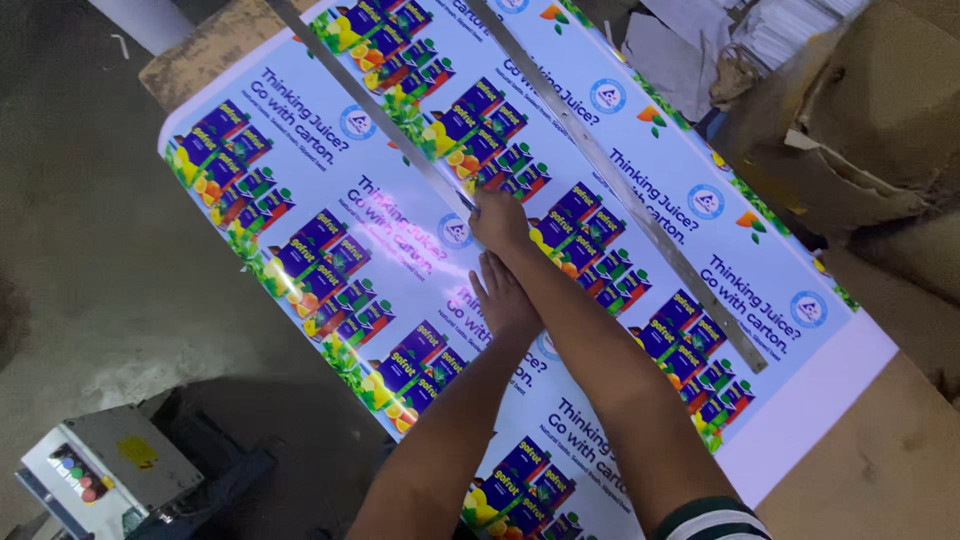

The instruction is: The person cuts large printed sheets using a metal ruler and a small blade, aligning the ruler with printed markers and pulling the blade along the edge.

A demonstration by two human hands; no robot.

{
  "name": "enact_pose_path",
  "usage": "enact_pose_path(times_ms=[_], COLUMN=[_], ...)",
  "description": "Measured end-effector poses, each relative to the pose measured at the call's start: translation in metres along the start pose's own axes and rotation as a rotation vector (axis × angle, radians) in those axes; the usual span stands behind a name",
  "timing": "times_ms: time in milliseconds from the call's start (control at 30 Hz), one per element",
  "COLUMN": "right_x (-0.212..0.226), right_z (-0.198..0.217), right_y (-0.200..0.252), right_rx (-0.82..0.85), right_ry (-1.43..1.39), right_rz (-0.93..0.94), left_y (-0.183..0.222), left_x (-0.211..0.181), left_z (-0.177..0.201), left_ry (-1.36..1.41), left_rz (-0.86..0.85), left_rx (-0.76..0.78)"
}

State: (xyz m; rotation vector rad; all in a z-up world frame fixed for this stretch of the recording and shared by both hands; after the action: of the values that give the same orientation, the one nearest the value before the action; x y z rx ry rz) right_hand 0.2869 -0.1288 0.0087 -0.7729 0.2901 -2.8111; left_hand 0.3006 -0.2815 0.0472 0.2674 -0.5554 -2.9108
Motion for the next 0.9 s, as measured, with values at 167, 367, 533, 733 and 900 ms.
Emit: enact_pose_path(times_ms=[167, 367, 533, 733, 900], right_x=[-0.030, -0.079, -0.095, -0.139, -0.160], right_z=[0.026, 0.059, 0.116, 0.132, 0.142], right_y=[0.041, 0.118, 0.178, 0.247, 0.287], right_rx=[0.086, 0.210, 0.309, 0.290, 0.332], right_ry=[0.037, 0.097, 0.063, 0.056, 0.081], right_rz=[-0.043, -0.107, -0.229, -0.173, -0.251], left_y=[0.002, -0.001, -0.006, -0.008, -0.006], left_x=[0.002, 0.004, 0.004, -0.001, 0.001], left_z=[0.000, -0.013, -0.018, -0.015, -0.018], left_ry=[0.052, 0.094, 0.094, -0.023, -0.052], left_rz=[-0.014, -0.007, -0.008, 0.018, 0.039], left_rx=[0.023, -0.026, -0.043, 0.004, -0.019])
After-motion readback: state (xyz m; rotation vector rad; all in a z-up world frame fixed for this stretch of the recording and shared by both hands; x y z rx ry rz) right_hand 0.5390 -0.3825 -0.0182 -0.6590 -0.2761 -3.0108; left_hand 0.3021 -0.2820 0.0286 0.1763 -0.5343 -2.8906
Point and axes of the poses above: each hand's wrist, its own y-axis away from the middle knuckle, its own z-axis out of the back of the hand, x = y × z, the point moved 7 cm from there along -y, towards the middle knuckle, and after that the axes turned 15 degrees about -x, right-handed, at the moved point
